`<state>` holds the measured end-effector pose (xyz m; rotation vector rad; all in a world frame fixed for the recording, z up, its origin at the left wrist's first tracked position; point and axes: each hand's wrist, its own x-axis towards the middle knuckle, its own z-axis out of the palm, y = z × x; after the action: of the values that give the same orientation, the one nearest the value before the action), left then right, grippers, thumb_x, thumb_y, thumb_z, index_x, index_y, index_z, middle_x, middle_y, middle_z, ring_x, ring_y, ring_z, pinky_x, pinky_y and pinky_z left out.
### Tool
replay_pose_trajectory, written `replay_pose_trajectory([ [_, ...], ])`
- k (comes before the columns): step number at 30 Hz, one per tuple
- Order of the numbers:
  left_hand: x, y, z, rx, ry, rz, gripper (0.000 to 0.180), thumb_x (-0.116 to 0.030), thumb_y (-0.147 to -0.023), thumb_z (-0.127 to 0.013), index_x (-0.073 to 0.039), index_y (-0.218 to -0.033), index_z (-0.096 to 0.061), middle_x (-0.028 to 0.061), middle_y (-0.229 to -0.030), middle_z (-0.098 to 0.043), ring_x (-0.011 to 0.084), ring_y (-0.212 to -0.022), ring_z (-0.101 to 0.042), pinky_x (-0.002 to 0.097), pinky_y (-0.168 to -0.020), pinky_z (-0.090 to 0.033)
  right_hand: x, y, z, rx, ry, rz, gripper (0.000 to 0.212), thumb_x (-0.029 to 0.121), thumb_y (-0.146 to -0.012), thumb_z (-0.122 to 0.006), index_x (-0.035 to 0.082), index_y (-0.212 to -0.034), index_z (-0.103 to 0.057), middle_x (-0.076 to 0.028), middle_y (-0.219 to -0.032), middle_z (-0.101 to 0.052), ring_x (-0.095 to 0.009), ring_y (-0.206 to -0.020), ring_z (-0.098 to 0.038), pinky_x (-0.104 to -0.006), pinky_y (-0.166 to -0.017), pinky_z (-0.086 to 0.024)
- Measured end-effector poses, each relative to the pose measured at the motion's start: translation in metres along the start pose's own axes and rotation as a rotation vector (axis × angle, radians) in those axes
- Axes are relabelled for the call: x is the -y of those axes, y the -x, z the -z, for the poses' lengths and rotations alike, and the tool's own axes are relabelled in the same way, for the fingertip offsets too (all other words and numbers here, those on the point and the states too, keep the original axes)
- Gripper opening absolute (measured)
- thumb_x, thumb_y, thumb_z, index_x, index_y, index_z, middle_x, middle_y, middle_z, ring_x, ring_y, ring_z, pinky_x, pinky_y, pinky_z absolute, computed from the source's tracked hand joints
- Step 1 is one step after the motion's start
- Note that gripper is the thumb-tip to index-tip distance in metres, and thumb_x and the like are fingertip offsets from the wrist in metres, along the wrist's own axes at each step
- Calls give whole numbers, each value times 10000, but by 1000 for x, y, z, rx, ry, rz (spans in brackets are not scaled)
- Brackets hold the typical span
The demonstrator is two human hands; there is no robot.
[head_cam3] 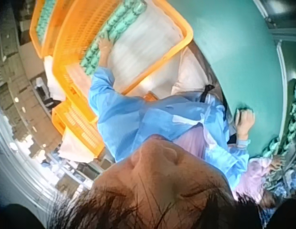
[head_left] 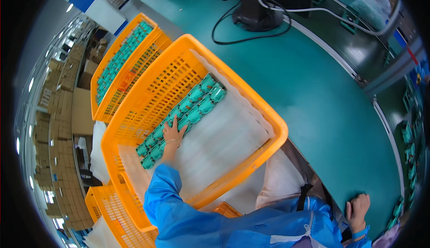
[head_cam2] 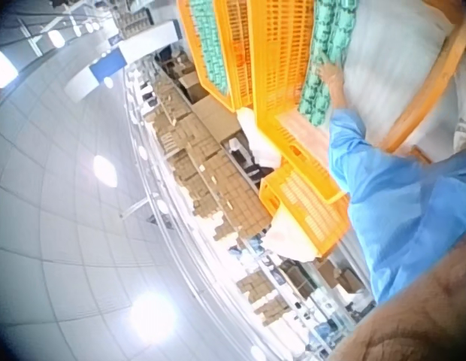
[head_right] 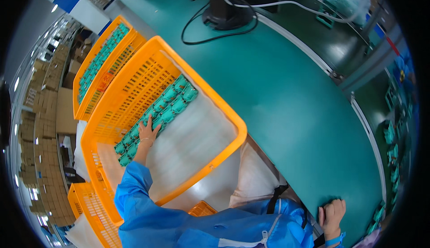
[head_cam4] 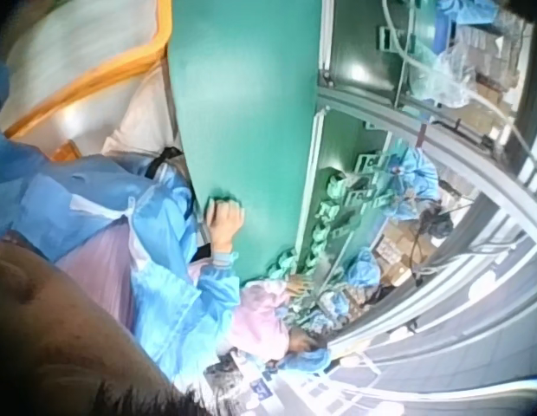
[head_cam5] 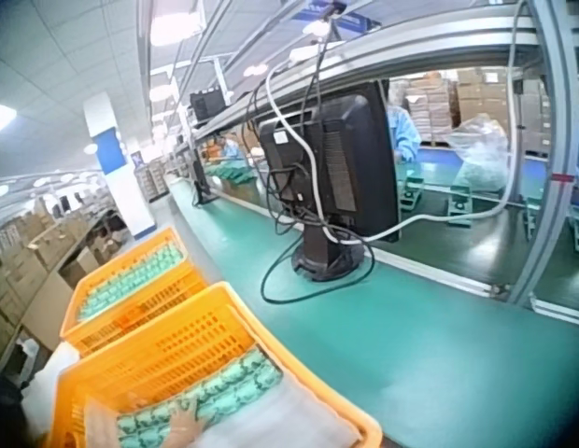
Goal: The person collects green electronic components from the assembly line conveyor belt, aligns them on the table, and packs them into a yellow plastic crate.
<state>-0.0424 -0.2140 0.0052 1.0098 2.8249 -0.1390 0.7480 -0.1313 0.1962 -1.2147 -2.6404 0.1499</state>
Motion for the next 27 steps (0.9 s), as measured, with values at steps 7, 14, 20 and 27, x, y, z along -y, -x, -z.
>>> replay_pose_trajectory([
  [7, -25, -3, 34, 90, -224, 118, 864, -724, -917, -588, -361, -1637, -276, 230, -1633, -265, 451, -1465, -317, 667, -1115, -336, -1, -5, 2, -32, -40, 13, 260, 148, -757, -766, 84, -771, -515, -107, -744, -469, -316, -682, -471, -434, -667, -356],
  [14, -120, -5, 64, -209, -173, -370, 838, -407, -873, -778, -118, -1563, -400, 179, -1554, -406, 378, -1441, -391, 555, -1194, -302, 2, -7, 4, -46, -58, -13, 247, 172, -759, -781, 82, -758, -551, -89, -716, -478, -295, -672, -489, -423, -674, -369],
  [20, -204, -44, 28, -381, -226, -756, 714, -264, -849, -770, -68, -1479, -495, 158, -1518, -494, 321, -1454, -406, 560, -1212, -285, 5, -17, 5, -70, -57, 39, 249, 228, -806, -793, 114, -768, -575, -68, -740, -513, -267, -702, -532, -400, -685, -391],
  [27, -208, -70, 40, -80, -189, -780, 484, -228, -989, -600, -108, -1455, -552, 128, -1558, -488, 347, -1447, -420, 664, -1212, -204, 7, -36, 4, -100, 2, -13, 278, 313, -935, -708, 136, -802, -539, -36, -753, -503, -209, -704, -552, -358, -666, -397],
])
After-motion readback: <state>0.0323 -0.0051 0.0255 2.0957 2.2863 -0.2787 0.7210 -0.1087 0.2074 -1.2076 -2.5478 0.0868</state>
